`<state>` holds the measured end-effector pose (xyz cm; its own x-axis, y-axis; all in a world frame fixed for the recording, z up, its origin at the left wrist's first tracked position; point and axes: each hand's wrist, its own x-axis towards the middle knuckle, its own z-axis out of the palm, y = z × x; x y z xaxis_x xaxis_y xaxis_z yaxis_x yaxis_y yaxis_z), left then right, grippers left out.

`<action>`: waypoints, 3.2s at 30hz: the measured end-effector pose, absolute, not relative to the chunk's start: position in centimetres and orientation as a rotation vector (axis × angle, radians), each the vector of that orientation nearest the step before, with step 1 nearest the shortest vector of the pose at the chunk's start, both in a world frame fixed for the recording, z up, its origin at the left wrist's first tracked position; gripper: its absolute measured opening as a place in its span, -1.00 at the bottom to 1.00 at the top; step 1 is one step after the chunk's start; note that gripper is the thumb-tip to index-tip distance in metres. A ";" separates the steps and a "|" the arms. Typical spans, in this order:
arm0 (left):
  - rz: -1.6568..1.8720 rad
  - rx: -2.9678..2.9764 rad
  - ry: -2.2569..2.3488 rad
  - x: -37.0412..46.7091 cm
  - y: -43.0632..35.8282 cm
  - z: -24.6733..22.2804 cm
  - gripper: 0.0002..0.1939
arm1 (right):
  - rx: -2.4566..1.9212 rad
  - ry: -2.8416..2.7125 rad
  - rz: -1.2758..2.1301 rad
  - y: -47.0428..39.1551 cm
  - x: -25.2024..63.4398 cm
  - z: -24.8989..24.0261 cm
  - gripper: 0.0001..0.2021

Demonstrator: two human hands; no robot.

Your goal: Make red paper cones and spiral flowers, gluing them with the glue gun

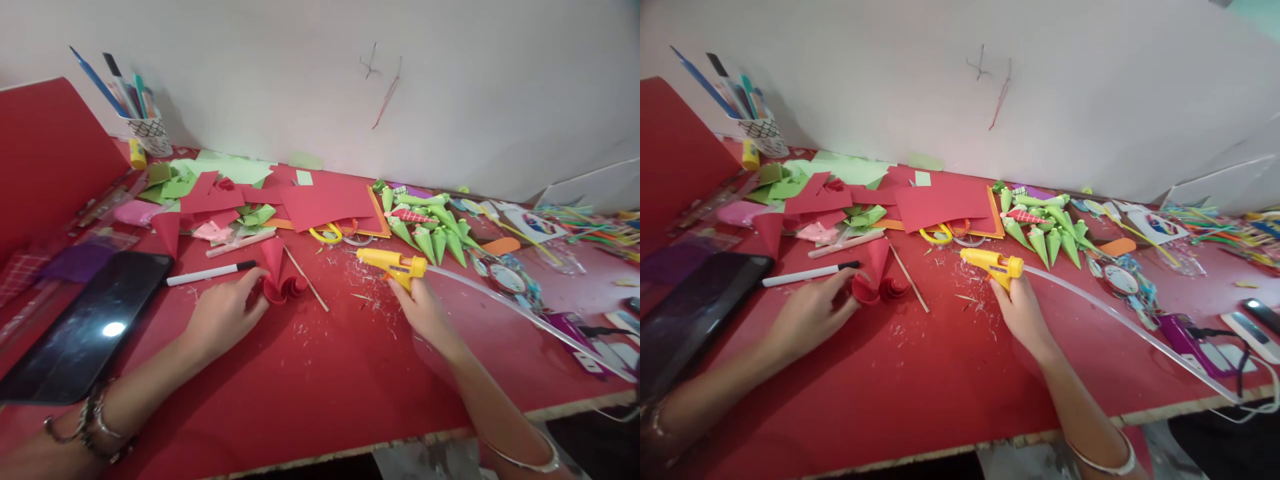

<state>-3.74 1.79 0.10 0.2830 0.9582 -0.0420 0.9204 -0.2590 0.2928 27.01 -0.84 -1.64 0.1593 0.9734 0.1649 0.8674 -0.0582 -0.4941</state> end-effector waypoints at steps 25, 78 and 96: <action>0.141 2.360 1.653 -3.6 1.2 -0.2 -0.79 | -2.126 -2.277 -0.216 -6.1 24.4 2.6 -0.82; 0.347 2.219 1.459 -4.4 2.0 -0.1 -0.70 | -1.130 -2.298 0.631 -0.6 15.7 0.4 -0.62; 0.287 2.315 1.507 -4.4 1.9 0.4 -0.72 | -1.186 -2.333 0.479 -0.6 16.7 0.3 -0.83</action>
<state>-4.39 1.87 0.45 0.4099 0.9117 -0.0267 0.8380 -0.3648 0.4059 16.65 -0.57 0.27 -0.5114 0.8208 0.2544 0.6542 0.5638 -0.5041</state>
